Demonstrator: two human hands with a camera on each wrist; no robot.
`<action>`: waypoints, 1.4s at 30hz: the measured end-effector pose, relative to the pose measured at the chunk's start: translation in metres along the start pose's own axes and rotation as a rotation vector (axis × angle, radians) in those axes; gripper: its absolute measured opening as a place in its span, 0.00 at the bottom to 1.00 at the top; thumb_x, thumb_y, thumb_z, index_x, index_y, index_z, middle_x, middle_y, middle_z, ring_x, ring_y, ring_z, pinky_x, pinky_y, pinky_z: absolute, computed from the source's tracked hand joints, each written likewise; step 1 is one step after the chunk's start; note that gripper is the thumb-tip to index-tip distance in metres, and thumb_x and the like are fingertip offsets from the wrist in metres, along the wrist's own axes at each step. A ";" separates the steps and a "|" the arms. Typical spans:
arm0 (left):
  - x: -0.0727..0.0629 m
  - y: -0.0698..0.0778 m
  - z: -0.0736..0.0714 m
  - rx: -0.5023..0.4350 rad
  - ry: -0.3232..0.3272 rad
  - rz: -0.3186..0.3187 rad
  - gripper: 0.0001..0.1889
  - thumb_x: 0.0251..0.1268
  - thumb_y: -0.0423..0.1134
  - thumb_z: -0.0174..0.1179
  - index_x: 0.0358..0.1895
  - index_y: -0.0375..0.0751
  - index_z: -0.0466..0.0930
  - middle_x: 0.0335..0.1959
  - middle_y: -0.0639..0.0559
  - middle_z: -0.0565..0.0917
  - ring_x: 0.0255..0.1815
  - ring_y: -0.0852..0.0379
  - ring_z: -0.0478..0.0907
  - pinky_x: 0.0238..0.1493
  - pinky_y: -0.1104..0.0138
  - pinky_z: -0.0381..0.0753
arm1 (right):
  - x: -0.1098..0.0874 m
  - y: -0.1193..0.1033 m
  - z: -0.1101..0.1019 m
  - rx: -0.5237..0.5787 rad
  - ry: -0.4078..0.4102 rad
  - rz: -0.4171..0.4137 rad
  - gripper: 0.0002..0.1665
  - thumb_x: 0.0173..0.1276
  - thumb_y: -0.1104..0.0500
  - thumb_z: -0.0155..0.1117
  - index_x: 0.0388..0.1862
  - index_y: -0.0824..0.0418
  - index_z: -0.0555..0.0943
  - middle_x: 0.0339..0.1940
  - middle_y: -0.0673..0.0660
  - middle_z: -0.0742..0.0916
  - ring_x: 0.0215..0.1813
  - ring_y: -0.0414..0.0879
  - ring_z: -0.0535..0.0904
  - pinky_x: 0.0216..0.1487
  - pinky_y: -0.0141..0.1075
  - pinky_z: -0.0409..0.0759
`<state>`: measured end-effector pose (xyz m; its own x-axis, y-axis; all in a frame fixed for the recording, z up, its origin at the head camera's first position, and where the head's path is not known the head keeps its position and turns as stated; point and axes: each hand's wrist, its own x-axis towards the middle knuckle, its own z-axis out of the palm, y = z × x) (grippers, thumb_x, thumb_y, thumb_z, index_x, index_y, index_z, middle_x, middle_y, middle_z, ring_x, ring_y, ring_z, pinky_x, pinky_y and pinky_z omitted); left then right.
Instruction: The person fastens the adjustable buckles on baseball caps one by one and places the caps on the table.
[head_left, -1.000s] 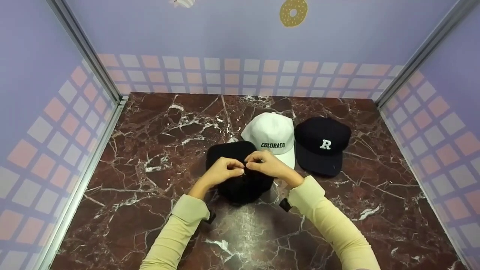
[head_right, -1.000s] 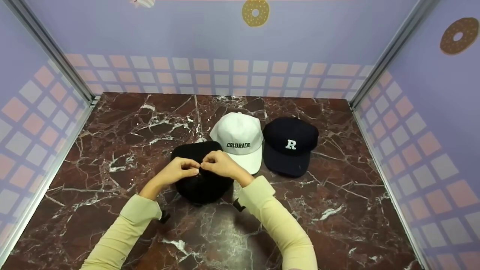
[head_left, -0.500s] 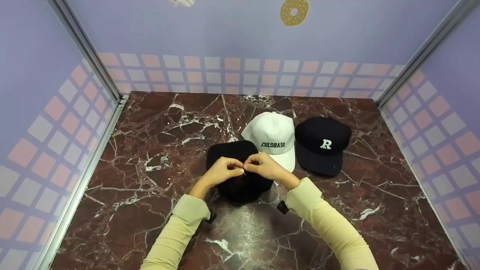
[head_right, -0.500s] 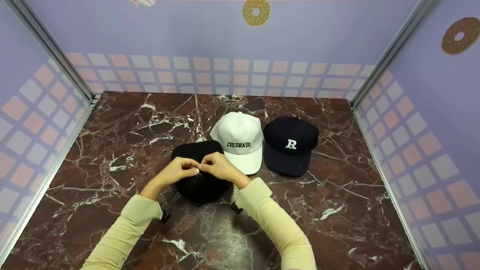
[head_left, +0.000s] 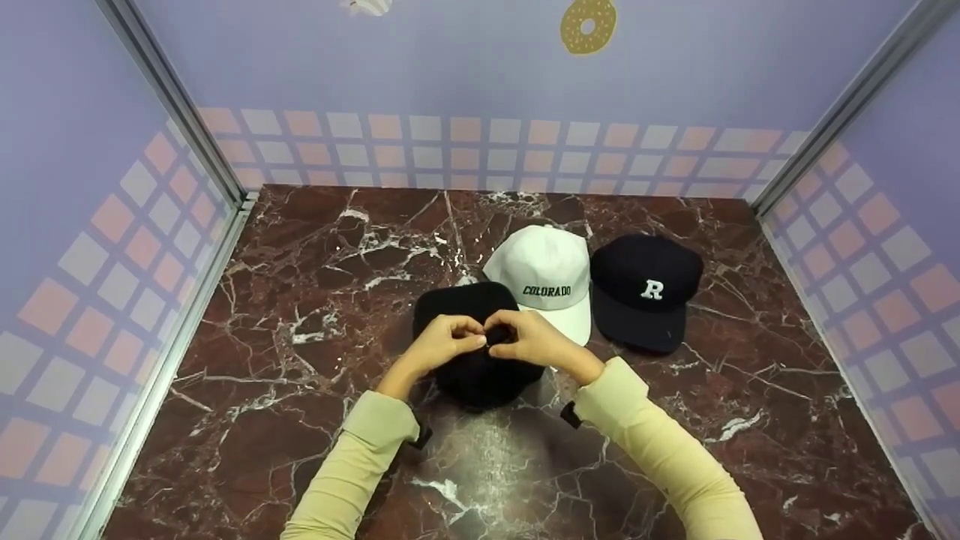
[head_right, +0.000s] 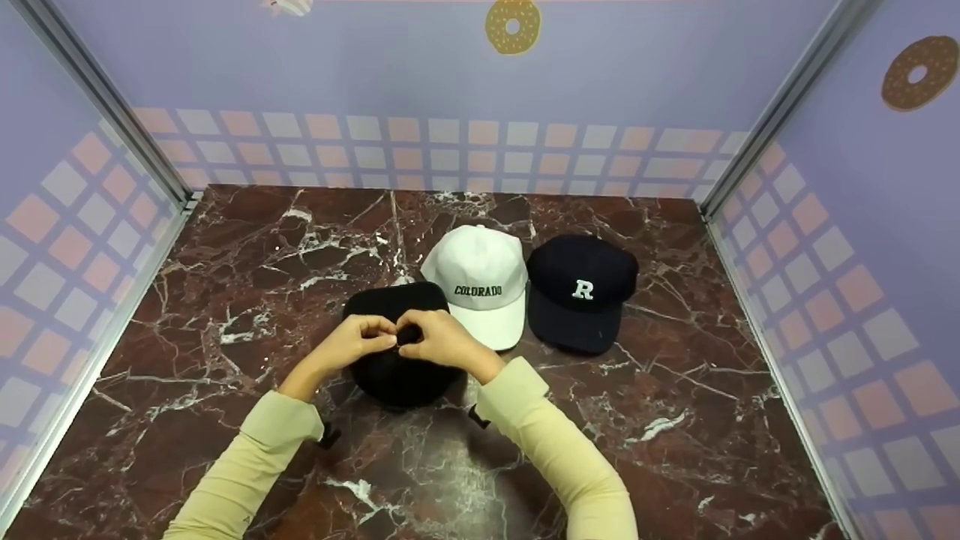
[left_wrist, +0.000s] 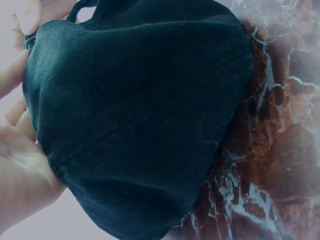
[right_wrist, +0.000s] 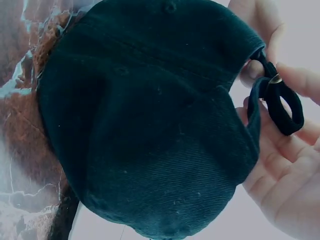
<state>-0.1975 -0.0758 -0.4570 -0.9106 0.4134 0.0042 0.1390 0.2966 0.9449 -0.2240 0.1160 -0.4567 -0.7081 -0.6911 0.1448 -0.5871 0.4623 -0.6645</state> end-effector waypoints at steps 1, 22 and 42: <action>0.000 -0.001 0.000 -0.005 0.002 0.002 0.10 0.55 0.31 0.57 0.37 0.25 0.77 0.32 0.39 0.81 0.29 0.68 0.73 0.35 0.74 0.72 | 0.000 0.000 0.000 -0.018 0.003 -0.001 0.18 0.50 0.59 0.67 0.41 0.61 0.78 0.33 0.56 0.83 0.29 0.41 0.72 0.33 0.29 0.71; 0.001 0.006 -0.001 0.095 0.131 0.101 0.05 0.52 0.30 0.59 0.31 0.29 0.77 0.27 0.39 0.81 0.25 0.63 0.71 0.30 0.72 0.70 | -0.003 0.003 0.007 -0.064 0.074 -0.026 0.14 0.52 0.58 0.66 0.37 0.64 0.80 0.35 0.56 0.85 0.38 0.46 0.79 0.41 0.37 0.75; 0.010 -0.008 0.003 0.209 0.094 -0.015 0.05 0.50 0.34 0.60 0.31 0.37 0.79 0.24 0.46 0.82 0.20 0.62 0.76 0.24 0.72 0.74 | -0.004 0.007 0.011 0.056 0.102 0.020 0.17 0.53 0.58 0.65 0.41 0.66 0.79 0.38 0.59 0.84 0.37 0.45 0.77 0.41 0.35 0.74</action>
<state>-0.2067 -0.0709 -0.4655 -0.9441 0.3282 0.0305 0.1938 0.4778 0.8568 -0.2209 0.1165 -0.4702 -0.7572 -0.6208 0.2030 -0.5518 0.4417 -0.7074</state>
